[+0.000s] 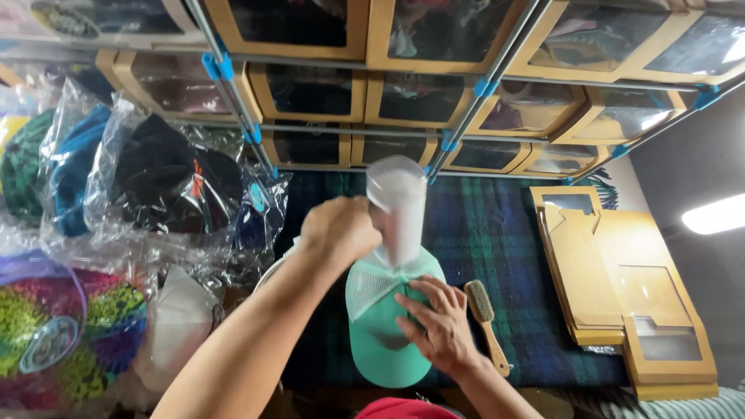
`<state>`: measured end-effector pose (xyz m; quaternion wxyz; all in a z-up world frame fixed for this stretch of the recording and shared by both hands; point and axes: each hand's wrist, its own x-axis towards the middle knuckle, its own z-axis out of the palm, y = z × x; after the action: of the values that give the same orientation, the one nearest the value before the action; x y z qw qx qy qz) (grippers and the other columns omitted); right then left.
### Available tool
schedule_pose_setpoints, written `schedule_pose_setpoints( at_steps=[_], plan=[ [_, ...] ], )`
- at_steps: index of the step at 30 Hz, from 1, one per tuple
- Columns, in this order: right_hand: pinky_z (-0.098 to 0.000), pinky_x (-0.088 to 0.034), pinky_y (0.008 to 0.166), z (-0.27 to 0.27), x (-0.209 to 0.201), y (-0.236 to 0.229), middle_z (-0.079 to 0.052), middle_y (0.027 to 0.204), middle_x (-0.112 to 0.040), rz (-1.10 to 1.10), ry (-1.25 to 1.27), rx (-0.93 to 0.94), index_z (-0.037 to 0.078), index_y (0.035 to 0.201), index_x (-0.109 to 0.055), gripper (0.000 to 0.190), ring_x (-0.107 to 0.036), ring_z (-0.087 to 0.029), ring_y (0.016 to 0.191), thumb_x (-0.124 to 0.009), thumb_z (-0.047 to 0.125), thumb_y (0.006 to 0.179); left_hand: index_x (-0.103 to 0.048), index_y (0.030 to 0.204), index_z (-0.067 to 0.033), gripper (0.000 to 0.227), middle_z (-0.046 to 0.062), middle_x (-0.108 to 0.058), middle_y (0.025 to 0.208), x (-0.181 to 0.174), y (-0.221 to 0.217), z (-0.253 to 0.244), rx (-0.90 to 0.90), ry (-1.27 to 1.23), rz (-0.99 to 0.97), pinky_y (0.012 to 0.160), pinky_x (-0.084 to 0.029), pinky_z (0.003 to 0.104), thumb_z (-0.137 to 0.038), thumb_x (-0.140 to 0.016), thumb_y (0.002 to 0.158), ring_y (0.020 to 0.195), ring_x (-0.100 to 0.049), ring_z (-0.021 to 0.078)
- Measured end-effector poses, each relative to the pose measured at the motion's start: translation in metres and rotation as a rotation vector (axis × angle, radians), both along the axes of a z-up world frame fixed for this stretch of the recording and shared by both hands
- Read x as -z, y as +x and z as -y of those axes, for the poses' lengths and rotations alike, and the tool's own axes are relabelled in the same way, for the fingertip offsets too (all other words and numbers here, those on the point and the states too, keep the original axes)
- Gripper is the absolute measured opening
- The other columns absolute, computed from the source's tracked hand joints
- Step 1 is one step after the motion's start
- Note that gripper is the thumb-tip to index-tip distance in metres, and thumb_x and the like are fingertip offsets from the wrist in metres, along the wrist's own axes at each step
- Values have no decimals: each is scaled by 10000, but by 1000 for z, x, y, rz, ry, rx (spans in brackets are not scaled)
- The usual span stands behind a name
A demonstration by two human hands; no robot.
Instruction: Cleaning the inside and outside of a light green cap using a brush and a handheld steamer.
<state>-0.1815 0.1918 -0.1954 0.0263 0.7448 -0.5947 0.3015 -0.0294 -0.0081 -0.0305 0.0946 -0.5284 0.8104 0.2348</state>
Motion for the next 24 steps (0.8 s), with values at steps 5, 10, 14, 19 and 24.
schedule_pose_setpoints(
  at_steps=[5, 10, 14, 19, 24],
  plan=[
    [-434, -419, 861, 21, -13, -8, -17, 1110, -658, 81, 11, 34, 221, 1139, -694, 188, -588, -275, 1016, -631, 289, 976, -670, 1140, -102, 345, 157, -750, 1056, 11, 39, -20, -42, -8, -34, 771, -598, 518, -291, -546, 880, 955, -731, 400],
    [-369, -485, 689, 59, 19, -27, 5, 775, -603, 241, -137, -4, 199, 929, -723, 61, -623, -258, 738, -742, 253, 909, -658, 1082, -62, 351, 203, -755, 933, -10, 53, -58, -85, -1, -161, 853, -576, 525, -248, -425, 897, 972, -747, 421],
    [-449, -459, 845, 63, 17, -20, -46, 983, -598, 252, 13, 153, 176, 1070, -694, 151, -564, -320, 969, -719, 219, 928, -652, 1036, -62, 314, 174, -760, 923, 29, 47, -42, -116, -118, -227, 834, -580, 520, -282, -483, 888, 925, -756, 407],
    [-589, -521, 953, 61, 9, -25, -255, 1329, -639, 103, 183, 88, 8, 1168, -670, 206, -601, -512, 1206, -632, 116, 998, -725, 1078, 11, 362, 251, -738, 1041, 39, 94, -70, -106, -151, -280, 856, -589, 564, -244, -620, 844, 972, -727, 469],
    [-468, -388, 1122, 72, -23, -15, -24, 1594, -464, 549, 749, 423, 333, 1552, -459, 702, -439, -262, 1461, -415, 606, 907, -713, 1029, -24, 301, 144, -729, 787, 101, 134, -91, -873, 479, -494, 583, -475, 399, -275, -673, 868, 597, -642, 234]
  ],
)
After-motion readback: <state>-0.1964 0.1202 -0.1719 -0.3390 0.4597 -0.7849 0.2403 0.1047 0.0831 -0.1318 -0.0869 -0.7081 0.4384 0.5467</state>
